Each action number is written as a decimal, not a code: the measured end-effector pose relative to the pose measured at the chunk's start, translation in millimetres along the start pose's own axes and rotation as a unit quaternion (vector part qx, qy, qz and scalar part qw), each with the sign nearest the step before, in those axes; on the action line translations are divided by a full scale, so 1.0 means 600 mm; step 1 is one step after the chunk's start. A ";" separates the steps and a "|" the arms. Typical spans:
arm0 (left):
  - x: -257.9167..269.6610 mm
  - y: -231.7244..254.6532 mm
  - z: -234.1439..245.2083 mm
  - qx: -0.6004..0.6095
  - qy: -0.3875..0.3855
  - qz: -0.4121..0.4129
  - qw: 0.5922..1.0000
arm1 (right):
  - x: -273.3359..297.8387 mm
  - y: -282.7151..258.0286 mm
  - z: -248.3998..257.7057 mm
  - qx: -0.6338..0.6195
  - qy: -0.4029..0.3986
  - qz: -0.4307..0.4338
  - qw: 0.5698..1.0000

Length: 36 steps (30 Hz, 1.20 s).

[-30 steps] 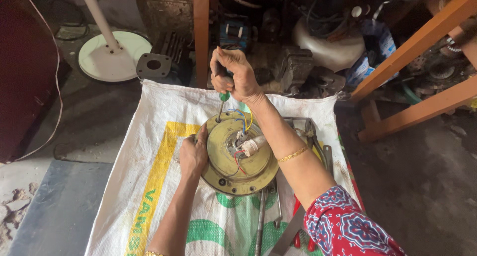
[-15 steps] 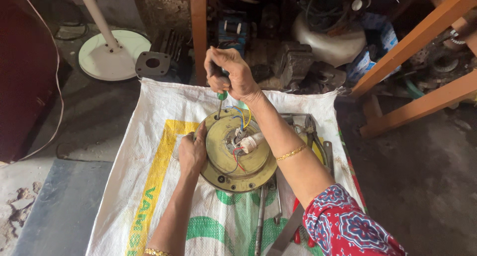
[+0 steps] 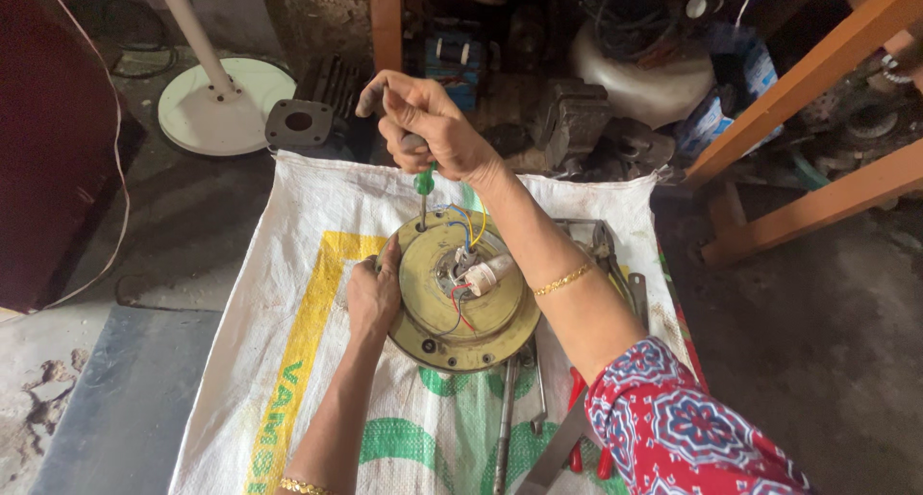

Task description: The person works on a ceiling fan motor by hand and using a screwdriver to tighten components and adjust the wiring connections on the central hub.

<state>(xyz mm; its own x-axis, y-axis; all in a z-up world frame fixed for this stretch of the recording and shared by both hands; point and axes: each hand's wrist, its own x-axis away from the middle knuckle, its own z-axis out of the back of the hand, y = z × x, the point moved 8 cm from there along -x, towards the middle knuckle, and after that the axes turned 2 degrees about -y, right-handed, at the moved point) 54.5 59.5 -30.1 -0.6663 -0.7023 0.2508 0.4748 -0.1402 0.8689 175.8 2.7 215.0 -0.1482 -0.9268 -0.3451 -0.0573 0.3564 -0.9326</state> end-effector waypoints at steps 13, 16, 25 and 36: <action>0.013 0.006 0.006 -0.006 0.047 -0.047 0.998 | 0.003 0.018 0.024 -0.001 0.098 0.073 0.993; 0.011 0.013 0.004 -0.035 0.047 -0.064 0.996 | 0.002 0.013 0.022 0.001 0.137 0.074 0.988; 0.008 0.010 0.001 -0.043 0.054 -0.080 0.994 | 0.015 0.015 0.047 0.053 0.249 0.124 0.959; 0.011 0.010 0.002 -0.048 0.053 -0.071 0.995 | 0.040 0.010 0.052 0.056 0.316 0.161 0.933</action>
<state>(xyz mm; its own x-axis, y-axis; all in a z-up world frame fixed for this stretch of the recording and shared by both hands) 52.2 55.1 -22.7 -0.6682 -0.7400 0.0766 0.4357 -0.3057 0.8466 202.5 -21.1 197.8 -0.6944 -0.5061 -0.5116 0.1890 0.5577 -0.8082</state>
